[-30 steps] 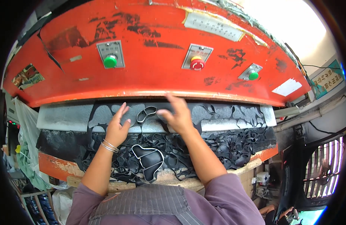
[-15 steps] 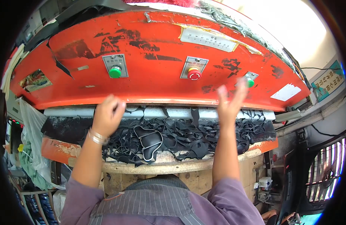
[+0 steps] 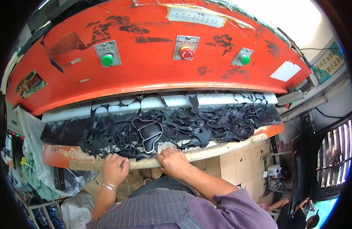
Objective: Operate a die-cutting press to cut shapes out of leather sheets using a metal mold.
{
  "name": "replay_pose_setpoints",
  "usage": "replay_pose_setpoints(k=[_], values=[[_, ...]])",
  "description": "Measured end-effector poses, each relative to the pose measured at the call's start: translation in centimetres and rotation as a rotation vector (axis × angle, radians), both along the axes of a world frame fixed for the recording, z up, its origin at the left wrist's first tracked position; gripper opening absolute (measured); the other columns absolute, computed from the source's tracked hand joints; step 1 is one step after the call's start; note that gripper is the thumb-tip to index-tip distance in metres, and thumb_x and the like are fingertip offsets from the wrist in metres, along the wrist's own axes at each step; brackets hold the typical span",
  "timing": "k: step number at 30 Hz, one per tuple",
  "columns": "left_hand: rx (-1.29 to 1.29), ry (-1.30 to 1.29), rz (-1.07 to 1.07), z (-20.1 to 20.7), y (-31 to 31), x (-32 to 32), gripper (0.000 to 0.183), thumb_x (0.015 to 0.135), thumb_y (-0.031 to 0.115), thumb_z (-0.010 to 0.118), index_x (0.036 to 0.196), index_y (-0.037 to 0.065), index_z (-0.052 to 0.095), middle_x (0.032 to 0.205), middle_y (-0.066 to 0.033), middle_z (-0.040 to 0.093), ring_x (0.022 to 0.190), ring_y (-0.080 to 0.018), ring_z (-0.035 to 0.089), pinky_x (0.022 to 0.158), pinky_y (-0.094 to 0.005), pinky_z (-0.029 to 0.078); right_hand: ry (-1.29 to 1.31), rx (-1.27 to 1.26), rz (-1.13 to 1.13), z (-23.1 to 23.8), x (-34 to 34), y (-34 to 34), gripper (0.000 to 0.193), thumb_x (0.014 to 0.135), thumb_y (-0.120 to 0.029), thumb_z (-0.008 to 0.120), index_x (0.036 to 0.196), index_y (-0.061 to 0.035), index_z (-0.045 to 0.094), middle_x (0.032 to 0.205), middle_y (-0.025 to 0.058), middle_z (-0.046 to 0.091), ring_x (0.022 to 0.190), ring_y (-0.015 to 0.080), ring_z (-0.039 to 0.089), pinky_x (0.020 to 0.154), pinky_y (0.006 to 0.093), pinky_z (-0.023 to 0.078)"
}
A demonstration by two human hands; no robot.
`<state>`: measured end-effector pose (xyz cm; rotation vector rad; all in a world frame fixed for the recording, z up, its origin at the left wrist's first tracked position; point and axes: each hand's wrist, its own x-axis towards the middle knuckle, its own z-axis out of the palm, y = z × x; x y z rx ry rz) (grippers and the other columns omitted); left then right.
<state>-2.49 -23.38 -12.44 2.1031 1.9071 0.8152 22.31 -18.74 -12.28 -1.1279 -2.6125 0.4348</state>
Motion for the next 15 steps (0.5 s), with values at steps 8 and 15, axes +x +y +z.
replay_pose_setpoints(k=[8,15], values=[[-0.328,-0.037,-0.22,2.6,1.7,-3.0,0.014,0.075,0.019,0.068,0.075,0.005,0.071,0.068,-0.0102,0.063,0.065,-0.0292,0.059,0.062,-0.0386,0.048,-0.004,-0.181,0.022,5.4,-2.5,11.4,0.034,0.076,-0.017,0.069,0.107,-0.0042,0.062,0.1,0.0145,0.063,0.098,0.0341,0.059,0.081,0.0422,0.05],[-0.249,-0.367,-0.187,4.9,9.4,-3.2,0.01,0.079,0.011,0.067,0.083,0.002,0.07,0.072,-0.0123,0.064,0.068,-0.0264,0.061,0.063,-0.0345,0.048,0.141,0.049,-0.005,-0.5,-5.6,20.8,0.043,0.073,-0.008,0.067,0.115,-0.0054,0.059,0.114,0.0146,0.056,0.105,0.0341,0.051,0.091,0.0417,0.046]])
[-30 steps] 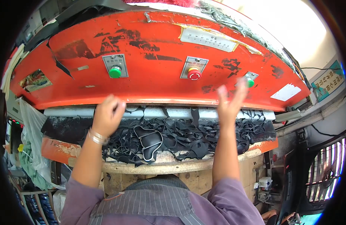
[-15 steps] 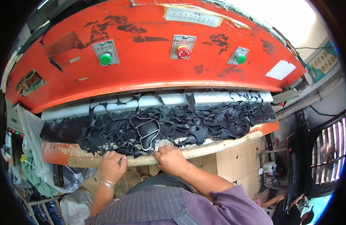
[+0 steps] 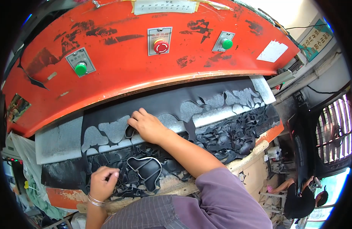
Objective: Operate a die-cutting press to cut shapes out of leather sheets using a metal mold.
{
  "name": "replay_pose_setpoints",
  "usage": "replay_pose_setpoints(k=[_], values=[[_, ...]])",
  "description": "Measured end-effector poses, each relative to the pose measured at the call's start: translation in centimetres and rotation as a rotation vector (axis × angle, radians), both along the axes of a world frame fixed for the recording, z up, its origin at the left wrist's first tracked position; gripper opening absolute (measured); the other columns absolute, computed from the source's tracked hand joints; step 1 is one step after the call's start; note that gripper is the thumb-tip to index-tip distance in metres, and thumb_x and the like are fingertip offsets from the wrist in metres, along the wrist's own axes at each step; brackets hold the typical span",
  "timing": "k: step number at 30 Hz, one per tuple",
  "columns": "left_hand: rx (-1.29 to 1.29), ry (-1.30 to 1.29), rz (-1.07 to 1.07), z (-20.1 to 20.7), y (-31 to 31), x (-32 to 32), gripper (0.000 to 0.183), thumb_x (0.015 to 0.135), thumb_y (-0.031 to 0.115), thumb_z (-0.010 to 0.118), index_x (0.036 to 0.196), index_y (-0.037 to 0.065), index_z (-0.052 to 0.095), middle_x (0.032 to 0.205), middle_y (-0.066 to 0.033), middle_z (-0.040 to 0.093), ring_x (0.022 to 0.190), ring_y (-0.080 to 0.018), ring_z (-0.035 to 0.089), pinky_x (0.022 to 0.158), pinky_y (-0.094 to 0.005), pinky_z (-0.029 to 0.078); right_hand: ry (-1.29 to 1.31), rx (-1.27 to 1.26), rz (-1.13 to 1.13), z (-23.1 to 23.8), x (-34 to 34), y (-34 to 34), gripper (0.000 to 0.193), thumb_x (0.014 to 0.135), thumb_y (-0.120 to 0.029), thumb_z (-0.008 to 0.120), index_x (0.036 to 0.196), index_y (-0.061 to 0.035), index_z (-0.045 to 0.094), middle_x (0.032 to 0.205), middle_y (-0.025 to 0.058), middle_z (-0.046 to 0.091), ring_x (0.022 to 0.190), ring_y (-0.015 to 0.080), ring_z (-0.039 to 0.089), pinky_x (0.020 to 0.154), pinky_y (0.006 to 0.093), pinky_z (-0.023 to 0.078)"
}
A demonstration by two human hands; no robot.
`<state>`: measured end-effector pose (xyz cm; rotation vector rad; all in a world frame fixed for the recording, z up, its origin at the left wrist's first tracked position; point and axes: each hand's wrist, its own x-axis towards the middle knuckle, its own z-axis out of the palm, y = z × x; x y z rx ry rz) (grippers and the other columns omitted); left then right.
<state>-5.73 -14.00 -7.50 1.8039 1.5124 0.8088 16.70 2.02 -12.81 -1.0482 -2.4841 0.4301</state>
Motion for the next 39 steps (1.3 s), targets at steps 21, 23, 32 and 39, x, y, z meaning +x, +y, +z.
replay_pose_setpoints(k=[21,23,32,39], values=[[0.356,0.167,-0.041,-7.2,12.4,7.8,0.03,0.079,0.012,0.061,0.107,0.006,0.051,0.123,-0.0131,0.059,0.122,-0.0329,0.049,0.103,-0.0438,0.033,0.129,0.081,-0.27,-0.7,7.7,1.9,0.051,0.076,-0.024,0.076,0.123,-0.0126,0.061,0.109,0.0133,0.062,0.099,0.0315,0.056,0.086,0.0375,0.045],[0.344,0.165,-0.043,-7.0,12.5,7.8,0.03,0.079,0.012,0.061,0.106,0.006,0.051,0.124,-0.0136,0.059,0.123,-0.0329,0.049,0.104,-0.044,0.033,0.132,0.094,-0.261,-1.0,8.0,1.8,0.052,0.075,-0.025,0.076,0.123,-0.0124,0.062,0.108,0.0132,0.063,0.098,0.0318,0.057,0.086,0.0378,0.046],[0.312,0.251,-0.052,-6.1,12.4,7.9,0.032,0.078,0.014,0.062,0.107,0.006,0.05,0.126,-0.0148,0.058,0.124,-0.0339,0.046,0.104,-0.0442,0.031,0.17,0.142,-0.238,-1.9,7.8,1.7,0.052,0.075,-0.028,0.075,0.122,-0.0103,0.061,0.104,0.0149,0.063,0.096,0.0334,0.059,0.086,0.04,0.047],[0.305,0.263,-0.067,-7.0,12.2,7.6,0.036,0.077,0.015,0.063,0.109,0.006,0.049,0.129,-0.0138,0.057,0.126,-0.0338,0.045,0.105,-0.0447,0.031,0.163,0.14,-0.224,-1.5,8.0,1.4,0.057,0.074,-0.028,0.076,0.124,-0.0097,0.058,0.108,0.0156,0.064,0.1,0.0337,0.059,0.088,0.0401,0.047]])
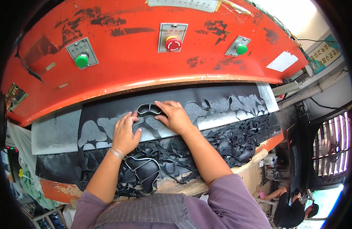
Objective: Operate a die-cutting press to cut shapes out of leather sheets using a metal mold.
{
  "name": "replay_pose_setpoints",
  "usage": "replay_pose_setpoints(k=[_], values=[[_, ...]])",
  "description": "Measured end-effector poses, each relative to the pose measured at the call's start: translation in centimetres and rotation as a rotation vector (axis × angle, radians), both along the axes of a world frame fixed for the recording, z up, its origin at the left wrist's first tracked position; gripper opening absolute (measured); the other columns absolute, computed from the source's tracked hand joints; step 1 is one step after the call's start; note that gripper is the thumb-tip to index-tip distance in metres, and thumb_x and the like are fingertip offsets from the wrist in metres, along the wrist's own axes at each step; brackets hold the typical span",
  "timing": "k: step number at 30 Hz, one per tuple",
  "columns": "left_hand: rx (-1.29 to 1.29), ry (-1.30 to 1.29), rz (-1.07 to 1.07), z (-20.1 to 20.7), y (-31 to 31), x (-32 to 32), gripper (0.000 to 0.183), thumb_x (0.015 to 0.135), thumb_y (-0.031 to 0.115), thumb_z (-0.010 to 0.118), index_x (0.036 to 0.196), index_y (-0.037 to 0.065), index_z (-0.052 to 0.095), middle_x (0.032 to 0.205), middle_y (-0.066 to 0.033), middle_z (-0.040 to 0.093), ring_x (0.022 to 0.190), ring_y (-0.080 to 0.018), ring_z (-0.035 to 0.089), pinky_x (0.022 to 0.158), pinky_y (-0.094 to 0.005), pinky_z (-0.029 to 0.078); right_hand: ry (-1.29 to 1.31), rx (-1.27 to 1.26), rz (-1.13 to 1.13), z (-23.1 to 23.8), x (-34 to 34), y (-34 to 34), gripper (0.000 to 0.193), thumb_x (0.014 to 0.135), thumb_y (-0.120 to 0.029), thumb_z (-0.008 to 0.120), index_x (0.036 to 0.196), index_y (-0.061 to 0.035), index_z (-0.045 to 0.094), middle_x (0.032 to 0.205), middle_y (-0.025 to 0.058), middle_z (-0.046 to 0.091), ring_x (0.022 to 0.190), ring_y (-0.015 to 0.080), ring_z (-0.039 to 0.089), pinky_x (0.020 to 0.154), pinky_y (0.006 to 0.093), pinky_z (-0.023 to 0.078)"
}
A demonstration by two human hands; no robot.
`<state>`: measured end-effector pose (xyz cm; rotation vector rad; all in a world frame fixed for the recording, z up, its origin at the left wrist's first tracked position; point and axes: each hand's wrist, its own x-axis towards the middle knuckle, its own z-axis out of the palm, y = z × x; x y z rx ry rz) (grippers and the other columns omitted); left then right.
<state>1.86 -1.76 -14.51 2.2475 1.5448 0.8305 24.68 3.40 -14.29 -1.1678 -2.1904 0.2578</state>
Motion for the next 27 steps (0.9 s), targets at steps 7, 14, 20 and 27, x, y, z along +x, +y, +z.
replay_pose_setpoints(k=[7,14,20,27], values=[[0.336,-0.389,0.156,7.0,2.2,-2.9,0.009,0.086,0.012,0.062,0.087,0.003,0.061,0.092,-0.0128,0.063,0.086,-0.0263,0.059,0.078,-0.0354,0.046,0.695,0.443,-0.332,9.4,6.1,3.3,0.047,0.087,-0.021,0.067,0.127,-0.0027,0.053,0.129,0.0157,0.053,0.119,0.0298,0.049,0.097,0.0391,0.042],[0.773,0.011,0.235,14.7,2.9,-3.8,0.017,0.085,0.007,0.06,0.07,0.005,0.052,0.07,-0.0102,0.051,0.066,-0.0303,0.047,0.063,-0.0407,0.037,0.502,0.846,-0.88,14.3,12.3,8.4,0.064,0.099,-0.045,0.04,0.144,-0.0008,0.027,0.148,0.0295,0.02,0.138,0.0426,0.019,0.112,0.0513,0.017],[0.478,-0.251,0.123,12.4,-4.2,-4.8,0.025,0.087,0.009,0.057,0.065,0.004,0.046,0.063,-0.0134,0.044,0.061,-0.033,0.044,0.057,-0.0414,0.035,0.516,0.6,-0.728,11.5,12.2,2.6,0.069,0.094,-0.037,0.054,0.147,-0.0041,0.022,0.152,0.0268,0.008,0.142,0.0394,0.011,0.113,0.0484,0.015],[-0.245,-0.045,0.077,3.1,-20.5,-6.3,0.018,0.082,0.021,0.064,0.072,0.007,0.067,0.071,-0.0106,0.062,0.066,-0.0307,0.058,0.062,-0.0412,0.048,0.552,0.123,-0.257,7.2,5.1,-5.2,0.027,0.086,-0.014,0.066,0.109,-0.0025,0.062,0.097,0.0133,0.066,0.092,0.0254,0.063,0.081,0.0358,0.049]])
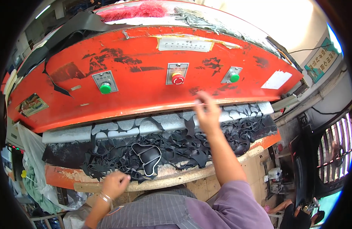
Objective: Operate a die-cutting press to cut shapes out of leather sheets using a metal mold.
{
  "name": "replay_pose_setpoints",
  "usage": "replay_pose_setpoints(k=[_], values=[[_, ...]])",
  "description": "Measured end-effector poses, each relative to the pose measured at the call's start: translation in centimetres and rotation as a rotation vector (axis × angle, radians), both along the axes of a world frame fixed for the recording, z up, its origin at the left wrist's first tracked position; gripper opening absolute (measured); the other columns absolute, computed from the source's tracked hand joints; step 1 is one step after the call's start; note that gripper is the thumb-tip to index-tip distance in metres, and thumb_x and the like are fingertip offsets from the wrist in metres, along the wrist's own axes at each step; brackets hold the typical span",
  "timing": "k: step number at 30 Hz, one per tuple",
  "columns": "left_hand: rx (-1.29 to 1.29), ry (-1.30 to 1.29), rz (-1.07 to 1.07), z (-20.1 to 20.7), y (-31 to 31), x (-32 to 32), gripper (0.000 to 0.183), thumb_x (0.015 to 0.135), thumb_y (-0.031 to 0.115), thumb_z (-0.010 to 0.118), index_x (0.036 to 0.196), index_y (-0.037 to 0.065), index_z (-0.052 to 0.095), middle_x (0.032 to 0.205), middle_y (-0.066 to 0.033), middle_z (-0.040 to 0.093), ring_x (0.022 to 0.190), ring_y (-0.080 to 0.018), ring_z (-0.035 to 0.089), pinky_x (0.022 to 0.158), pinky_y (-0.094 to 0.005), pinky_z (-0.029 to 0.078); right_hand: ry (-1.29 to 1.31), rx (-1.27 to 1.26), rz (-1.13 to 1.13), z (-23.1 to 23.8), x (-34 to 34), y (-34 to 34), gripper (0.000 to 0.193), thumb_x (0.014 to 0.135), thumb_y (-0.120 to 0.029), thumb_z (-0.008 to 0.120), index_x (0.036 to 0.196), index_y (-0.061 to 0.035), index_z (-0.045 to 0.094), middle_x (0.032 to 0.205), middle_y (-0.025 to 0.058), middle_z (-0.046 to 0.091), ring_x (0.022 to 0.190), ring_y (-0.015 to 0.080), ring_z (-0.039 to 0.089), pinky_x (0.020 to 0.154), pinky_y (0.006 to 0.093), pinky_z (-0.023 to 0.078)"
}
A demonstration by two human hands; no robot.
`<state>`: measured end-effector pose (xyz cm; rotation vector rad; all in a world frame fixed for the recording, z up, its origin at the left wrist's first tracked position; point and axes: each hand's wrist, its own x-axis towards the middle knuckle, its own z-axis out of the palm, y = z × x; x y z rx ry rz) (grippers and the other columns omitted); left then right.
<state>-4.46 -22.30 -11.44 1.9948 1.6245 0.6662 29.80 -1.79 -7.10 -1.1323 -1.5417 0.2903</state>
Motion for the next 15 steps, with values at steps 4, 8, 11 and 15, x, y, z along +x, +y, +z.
replay_pose_setpoints(k=[4,8,11,15], values=[[0.08,0.028,0.051,-1.3,-1.6,1.4,0.014,0.079,0.019,0.065,0.076,0.006,0.071,0.075,-0.0093,0.064,0.072,-0.0297,0.059,0.067,-0.0404,0.048,-0.425,-0.015,0.432,-2.5,-8.1,-2.7,0.026,0.08,-0.019,0.07,0.103,-0.0073,0.065,0.088,0.0141,0.065,0.087,0.0345,0.061,0.08,0.0436,0.049],[0.14,0.063,0.133,-1.6,-1.1,1.6,0.011,0.074,0.014,0.065,0.075,0.005,0.07,0.074,-0.0097,0.062,0.072,-0.0293,0.057,0.067,-0.0396,0.046,-0.721,-0.022,0.414,-3.4,-13.7,-1.3,0.033,0.077,-0.026,0.069,0.103,-0.0083,0.062,0.094,0.0097,0.064,0.095,0.028,0.059,0.082,0.0411,0.046],[0.153,0.063,0.13,-1.6,-0.6,0.9,0.01,0.073,0.013,0.065,0.074,0.004,0.07,0.073,-0.0102,0.062,0.071,-0.0293,0.057,0.066,-0.0395,0.046,-0.857,-0.175,0.16,-2.8,-13.9,1.7,0.039,0.077,-0.028,0.069,0.106,-0.0049,0.06,0.1,0.0099,0.063,0.101,0.028,0.058,0.083,0.0404,0.048],[0.067,0.038,0.04,-1.4,-0.7,0.0,0.01,0.072,0.013,0.066,0.073,0.004,0.071,0.07,-0.0108,0.062,0.069,-0.0296,0.057,0.065,-0.0395,0.046,-0.856,-0.444,-0.003,-4.7,-12.8,4.9,0.045,0.077,-0.028,0.071,0.109,0.0003,0.055,0.11,0.0166,0.055,0.109,0.0318,0.052,0.086,0.04,0.048]])
